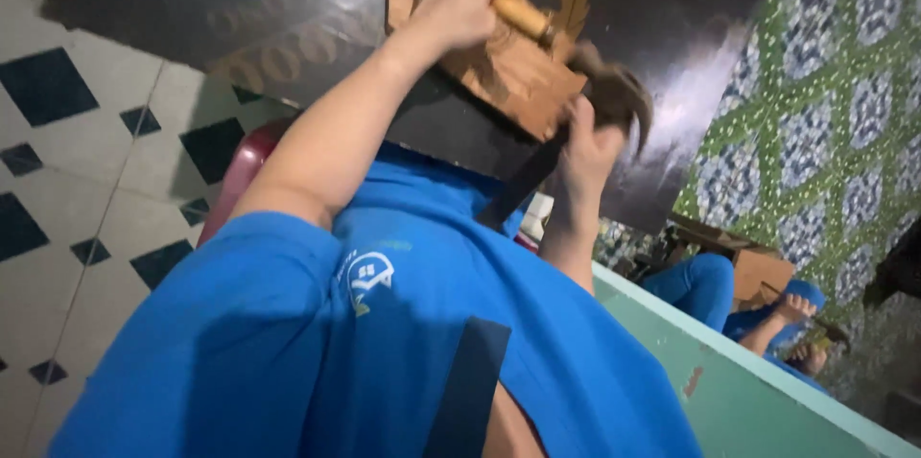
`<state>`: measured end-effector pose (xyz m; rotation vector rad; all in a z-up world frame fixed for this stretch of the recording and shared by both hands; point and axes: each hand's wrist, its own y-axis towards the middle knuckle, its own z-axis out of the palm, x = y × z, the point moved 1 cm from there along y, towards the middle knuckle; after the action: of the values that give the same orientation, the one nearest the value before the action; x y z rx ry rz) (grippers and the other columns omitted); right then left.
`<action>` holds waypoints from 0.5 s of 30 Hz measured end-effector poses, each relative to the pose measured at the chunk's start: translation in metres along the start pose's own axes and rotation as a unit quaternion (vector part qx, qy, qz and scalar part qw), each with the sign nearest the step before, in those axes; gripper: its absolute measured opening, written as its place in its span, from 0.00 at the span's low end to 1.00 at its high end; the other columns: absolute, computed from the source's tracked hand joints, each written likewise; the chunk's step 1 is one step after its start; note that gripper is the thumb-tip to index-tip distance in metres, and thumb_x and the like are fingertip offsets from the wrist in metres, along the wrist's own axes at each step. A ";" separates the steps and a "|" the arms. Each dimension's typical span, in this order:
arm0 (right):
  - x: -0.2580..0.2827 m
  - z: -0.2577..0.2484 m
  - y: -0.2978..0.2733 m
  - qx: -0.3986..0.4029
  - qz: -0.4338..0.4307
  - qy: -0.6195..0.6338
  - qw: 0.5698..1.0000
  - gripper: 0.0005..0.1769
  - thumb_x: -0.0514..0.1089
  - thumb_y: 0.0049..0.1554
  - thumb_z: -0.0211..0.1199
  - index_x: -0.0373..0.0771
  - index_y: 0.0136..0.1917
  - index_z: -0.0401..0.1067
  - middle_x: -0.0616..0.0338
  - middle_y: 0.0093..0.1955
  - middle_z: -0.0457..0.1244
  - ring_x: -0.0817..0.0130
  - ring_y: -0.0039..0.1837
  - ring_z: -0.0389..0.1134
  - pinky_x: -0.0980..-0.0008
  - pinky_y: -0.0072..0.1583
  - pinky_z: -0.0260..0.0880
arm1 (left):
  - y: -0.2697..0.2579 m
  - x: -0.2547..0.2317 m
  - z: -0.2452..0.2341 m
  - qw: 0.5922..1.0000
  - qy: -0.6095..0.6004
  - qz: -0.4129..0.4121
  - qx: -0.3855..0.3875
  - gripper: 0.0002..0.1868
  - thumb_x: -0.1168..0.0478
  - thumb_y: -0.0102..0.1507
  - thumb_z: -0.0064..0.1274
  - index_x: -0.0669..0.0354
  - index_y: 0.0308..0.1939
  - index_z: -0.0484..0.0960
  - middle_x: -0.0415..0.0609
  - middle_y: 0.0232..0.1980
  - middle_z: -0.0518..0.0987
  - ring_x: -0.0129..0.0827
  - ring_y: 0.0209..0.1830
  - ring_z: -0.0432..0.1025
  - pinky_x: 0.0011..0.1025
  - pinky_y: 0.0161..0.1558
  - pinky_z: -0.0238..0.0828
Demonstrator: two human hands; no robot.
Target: Carving a decorative pattern into a wooden board using a hammer and a chisel.
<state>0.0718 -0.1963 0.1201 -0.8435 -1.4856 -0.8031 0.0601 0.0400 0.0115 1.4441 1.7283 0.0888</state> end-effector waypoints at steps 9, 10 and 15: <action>-0.040 -0.027 0.006 0.002 0.090 -0.258 0.962 0.28 0.54 0.67 0.59 0.49 0.25 0.64 0.77 0.27 0.53 0.87 0.34 0.53 0.73 0.36 0.53 | -0.002 0.000 -0.012 0.999 -0.007 -0.040 0.003 0.10 0.69 0.48 0.47 0.44 0.26 0.74 0.39 0.24 0.70 0.42 0.26 0.63 0.42 0.28 0.48; -0.029 -0.025 -0.002 -0.006 0.088 -0.258 0.962 0.28 0.54 0.67 0.59 0.49 0.25 0.64 0.77 0.27 0.53 0.87 0.34 0.53 0.73 0.36 0.53 | -0.005 0.001 -0.014 0.999 -0.010 -0.032 0.004 0.10 0.69 0.48 0.47 0.44 0.26 0.74 0.39 0.24 0.70 0.42 0.26 0.63 0.42 0.28 0.48; -0.019 -0.033 -0.031 -0.025 0.146 -0.057 0.987 0.21 0.40 0.60 0.61 0.39 0.26 0.69 0.58 0.25 0.61 0.71 0.29 0.60 0.71 0.34 0.63 | -0.009 -0.007 -0.020 0.998 -0.056 -0.028 0.027 0.09 0.60 0.51 0.58 0.38 0.33 0.84 0.36 0.27 0.77 0.43 0.33 0.73 0.43 0.36 0.54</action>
<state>0.0623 -0.2410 0.1035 -1.1311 -1.4028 -0.5836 0.0404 0.0403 0.0228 1.4111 1.6890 -0.0682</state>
